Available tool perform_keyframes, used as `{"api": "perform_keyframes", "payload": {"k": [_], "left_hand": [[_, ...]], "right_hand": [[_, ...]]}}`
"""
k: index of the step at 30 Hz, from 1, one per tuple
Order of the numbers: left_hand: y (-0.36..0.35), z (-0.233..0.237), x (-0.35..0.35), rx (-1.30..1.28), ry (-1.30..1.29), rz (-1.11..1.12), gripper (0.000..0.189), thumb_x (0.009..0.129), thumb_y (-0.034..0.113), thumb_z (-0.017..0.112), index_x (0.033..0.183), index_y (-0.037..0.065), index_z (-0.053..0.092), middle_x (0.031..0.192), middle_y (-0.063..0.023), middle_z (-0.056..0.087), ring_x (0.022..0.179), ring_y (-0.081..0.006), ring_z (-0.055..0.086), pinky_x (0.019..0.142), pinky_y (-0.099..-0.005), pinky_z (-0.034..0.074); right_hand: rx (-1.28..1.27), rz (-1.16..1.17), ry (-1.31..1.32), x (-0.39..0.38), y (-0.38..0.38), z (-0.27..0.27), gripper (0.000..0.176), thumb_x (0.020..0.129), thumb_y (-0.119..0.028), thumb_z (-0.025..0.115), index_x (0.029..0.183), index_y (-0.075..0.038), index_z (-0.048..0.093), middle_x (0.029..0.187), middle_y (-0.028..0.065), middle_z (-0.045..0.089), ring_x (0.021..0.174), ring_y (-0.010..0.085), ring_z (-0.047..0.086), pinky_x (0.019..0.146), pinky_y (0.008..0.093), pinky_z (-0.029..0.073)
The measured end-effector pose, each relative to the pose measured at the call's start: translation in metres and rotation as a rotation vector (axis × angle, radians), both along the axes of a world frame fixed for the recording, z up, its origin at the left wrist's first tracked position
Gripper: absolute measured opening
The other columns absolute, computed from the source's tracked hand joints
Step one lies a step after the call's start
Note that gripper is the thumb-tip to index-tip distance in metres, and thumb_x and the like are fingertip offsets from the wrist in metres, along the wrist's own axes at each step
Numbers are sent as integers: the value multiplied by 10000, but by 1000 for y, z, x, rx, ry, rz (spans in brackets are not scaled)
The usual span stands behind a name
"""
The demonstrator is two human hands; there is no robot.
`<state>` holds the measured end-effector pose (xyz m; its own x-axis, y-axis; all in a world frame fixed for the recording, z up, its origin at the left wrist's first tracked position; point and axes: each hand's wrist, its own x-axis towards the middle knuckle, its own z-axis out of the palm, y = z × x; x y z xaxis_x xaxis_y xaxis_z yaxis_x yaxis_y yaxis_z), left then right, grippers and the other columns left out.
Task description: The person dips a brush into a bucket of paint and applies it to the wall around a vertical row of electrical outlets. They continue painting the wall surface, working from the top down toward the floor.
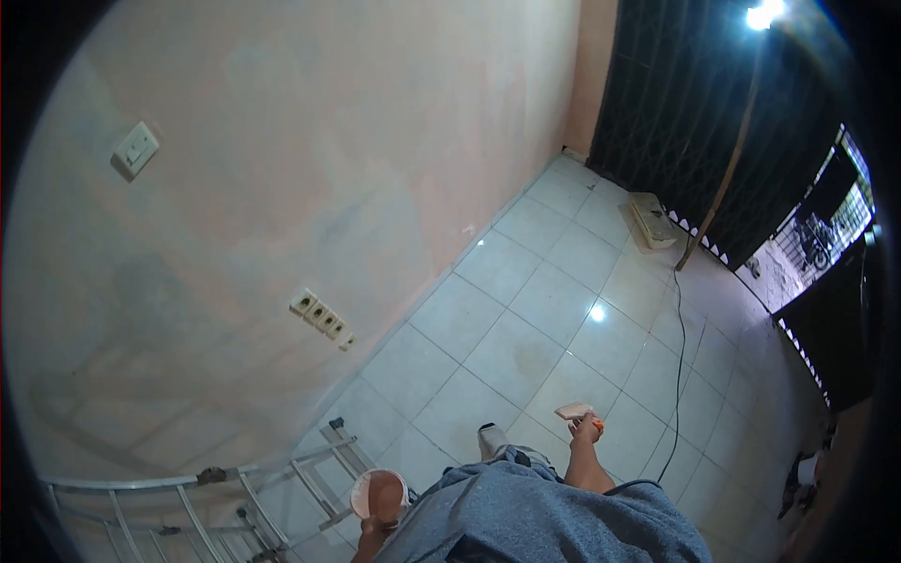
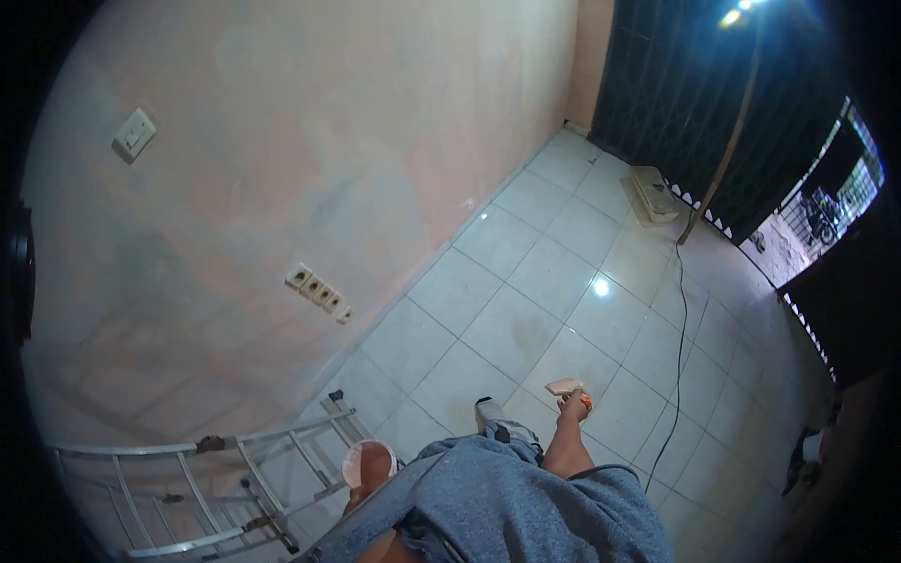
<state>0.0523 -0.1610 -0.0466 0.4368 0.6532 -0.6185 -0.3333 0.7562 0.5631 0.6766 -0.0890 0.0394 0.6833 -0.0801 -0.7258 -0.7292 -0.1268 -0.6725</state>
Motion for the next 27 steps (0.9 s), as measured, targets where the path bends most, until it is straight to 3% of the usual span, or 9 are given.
{"api": "perform_keyframes", "payload": {"k": [3,5,6,9,10,15,17,21,27], "left_hand": [[3,25,2,-91,460,212,645,856,497,621,1255,3,504,1002,-154,675,787,-318,685,663,-406,591],[25,31,0,-362,476,252,618,855,461,627,1225,-19,507,946,-186,673,720,-338,683,599,-434,596],[24,25,-4,-244,309,317,574,871,441,609,1194,-27,525,902,-195,671,685,-338,680,547,-436,593],[58,111,46,-249,810,479,704,845,512,639,1116,-128,526,834,-219,648,598,-293,670,452,-380,568],[67,123,46,-304,858,492,485,912,256,546,1211,-118,467,948,-228,627,639,-332,680,472,-370,581],[90,170,52,-99,889,471,581,834,430,654,1007,-120,586,746,-198,663,524,-268,663,401,-320,532],[96,170,50,-119,979,482,428,854,306,593,963,-108,608,735,-187,663,514,-260,659,397,-314,529],[119,199,59,4,980,603,357,844,149,543,1071,-127,533,853,-230,652,573,-302,671,403,-353,547],[142,254,70,158,1015,572,382,845,114,512,1144,-120,470,942,-264,630,646,-319,688,440,-355,578]], "right_hand": [[19,-18,-60,2,1,0,261,927,-261,595,1166,-171,547,1059,79,653,875,216,673,653,305,567],[78,-99,-88,6,1,-3,275,924,-251,595,1167,-135,538,1031,77,662,847,212,679,681,309,570],[64,-72,-90,10,-1,-2,275,924,-251,595,1167,-135,538,1031,77,662,847,212,679,681,309,570],[193,-47,-57,16,9,0,276,916,-239,608,1132,-77,549,990,88,669,817,203,681,686,299,581],[199,-26,-78,15,16,11,277,907,-236,624,1106,-56,556,976,94,670,805,197,680,685,291,586],[355,181,-197,7,53,50,326,867,-241,692,1083,-33,564,1004,110,654,824,193,670,710,271,589],[405,306,-222,3,69,62,334,871,-238,688,1097,-32,555,1027,113,645,862,195,662,733,274,583],[542,564,-306,-30,110,113,369,886,-236,667,1156,-25,530,1063,112,623,954,197,639,834,310,548],[678,930,-341,-123,156,221,394,899,-222,636,1176,38,531,1063,146,623,963,216,644,865,352,543]]}}
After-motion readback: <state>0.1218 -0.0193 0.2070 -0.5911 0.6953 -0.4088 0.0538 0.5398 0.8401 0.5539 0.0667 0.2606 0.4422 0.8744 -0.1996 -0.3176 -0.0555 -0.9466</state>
